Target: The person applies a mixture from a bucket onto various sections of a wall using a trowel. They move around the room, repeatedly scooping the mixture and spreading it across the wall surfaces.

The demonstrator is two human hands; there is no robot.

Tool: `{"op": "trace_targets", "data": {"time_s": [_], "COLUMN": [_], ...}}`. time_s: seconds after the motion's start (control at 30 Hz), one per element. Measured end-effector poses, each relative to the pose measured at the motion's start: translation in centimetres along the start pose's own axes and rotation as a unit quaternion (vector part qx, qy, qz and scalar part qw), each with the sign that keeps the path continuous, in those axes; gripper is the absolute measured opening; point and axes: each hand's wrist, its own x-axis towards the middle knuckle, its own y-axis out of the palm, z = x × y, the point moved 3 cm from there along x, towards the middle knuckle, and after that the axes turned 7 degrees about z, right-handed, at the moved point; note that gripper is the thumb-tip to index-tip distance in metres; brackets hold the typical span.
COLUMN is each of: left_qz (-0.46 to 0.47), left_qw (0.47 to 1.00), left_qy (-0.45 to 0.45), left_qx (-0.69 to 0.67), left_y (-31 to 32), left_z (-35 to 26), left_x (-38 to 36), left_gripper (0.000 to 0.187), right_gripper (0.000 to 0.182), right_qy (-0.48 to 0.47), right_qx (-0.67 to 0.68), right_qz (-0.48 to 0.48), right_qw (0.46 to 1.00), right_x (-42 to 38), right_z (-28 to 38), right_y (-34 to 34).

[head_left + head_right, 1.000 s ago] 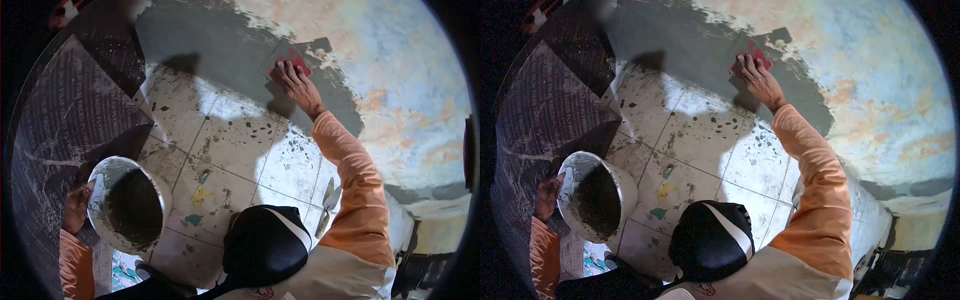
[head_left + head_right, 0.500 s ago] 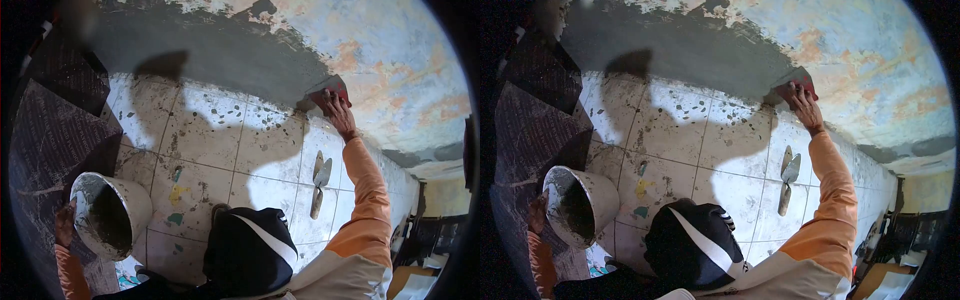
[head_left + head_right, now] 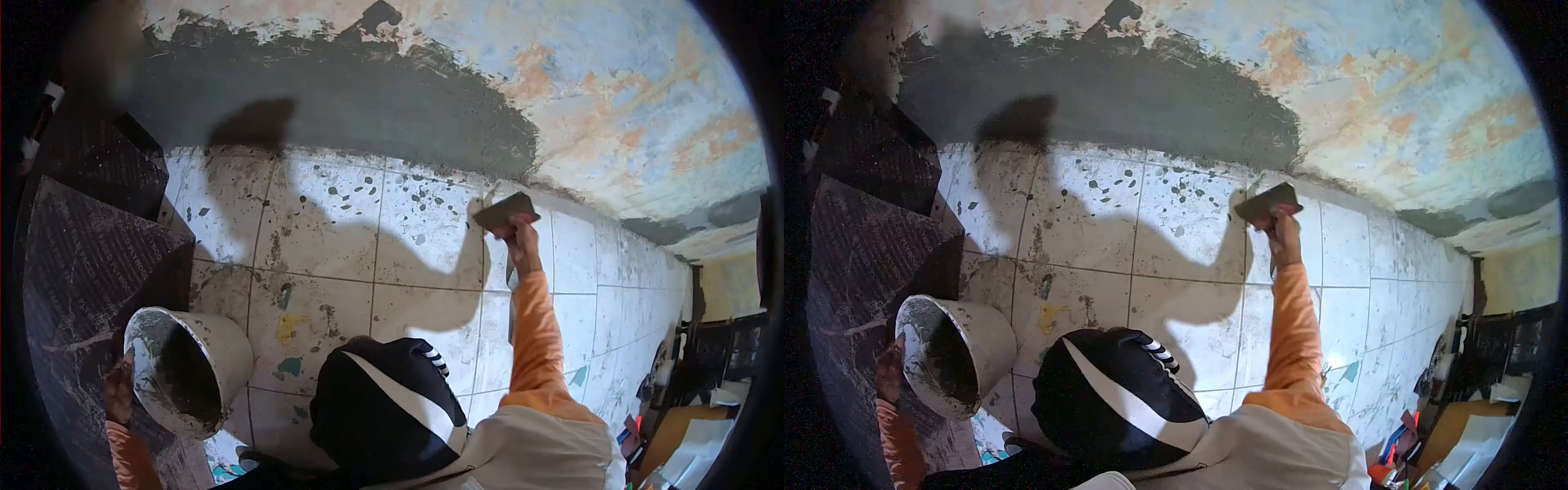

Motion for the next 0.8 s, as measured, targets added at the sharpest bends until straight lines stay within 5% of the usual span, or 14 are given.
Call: {"op": "trace_targets", "data": {"time_s": [0.03,0.1,0.17,0.3,0.43,0.53,0.57,0.63,0.73,0.8], "left_qz": [-0.007,-0.019,0.001,-0.032,0.022,-0.028,-0.020,-0.020,-0.062,-0.030], "left_qw": [0.998,1.000,0.999,0.999,0.998,0.999,0.999,0.999,0.997,0.995], "left_qy": [0.055,-0.009,0.028,0.000,-0.034,0.041,0.033,0.022,0.014,0.070], "left_qx": [0.004,0.018,-0.039,0.040,0.047,-0.008,-0.024,-0.040,0.033,-0.063], "left_y": [0.1,0.4,0.0,0.2,-0.2,0.2,0.3,0.4,0.5,0.9], "left_z": [0.5,-2.1,0.5,-1.6,0.3,1.0,0.5,-0.5,1.1,-0.2], "left_x": [0.0,-0.2,0.0,-0.6,-0.1,0.2,0.1,0.1,-0.2,-0.5], "left_gripper": [0.038,0.039,0.044,0.049,0.049,0.045,0.044,0.043,0.041,0.039], "right_gripper": [0.009,0.009,0.013,0.017,0.022,0.026,0.013,0.010,0.008,0.018], "right_qy": [0.019,0.051,-0.008,0.056,-0.012,-0.088,-0.093,-0.164,-0.087,-0.032], "right_qx": [0.076,0.136,0.232,0.222,0.260,0.271,0.264,0.176,0.189,0.250], "right_qz": [0.016,0.039,0.143,0.018,0.036,0.046,0.135,0.156,0.097,0.094], "right_qw": [0.997,0.989,0.962,0.973,0.965,0.957,0.951,0.958,0.973,0.963], "right_x": [1.7,5.9,10.2,17.5,12.3,6.7,3.4,0.1,0.4,2.9], "right_z": [-1.7,-3.9,-4.4,2.3,11.4,15.8,16.7,15.6,7.4,0.3], "right_y": [0.7,2.3,4.6,13.7,18.0,17.7,18.1,16.2,13.3,13.2]}}
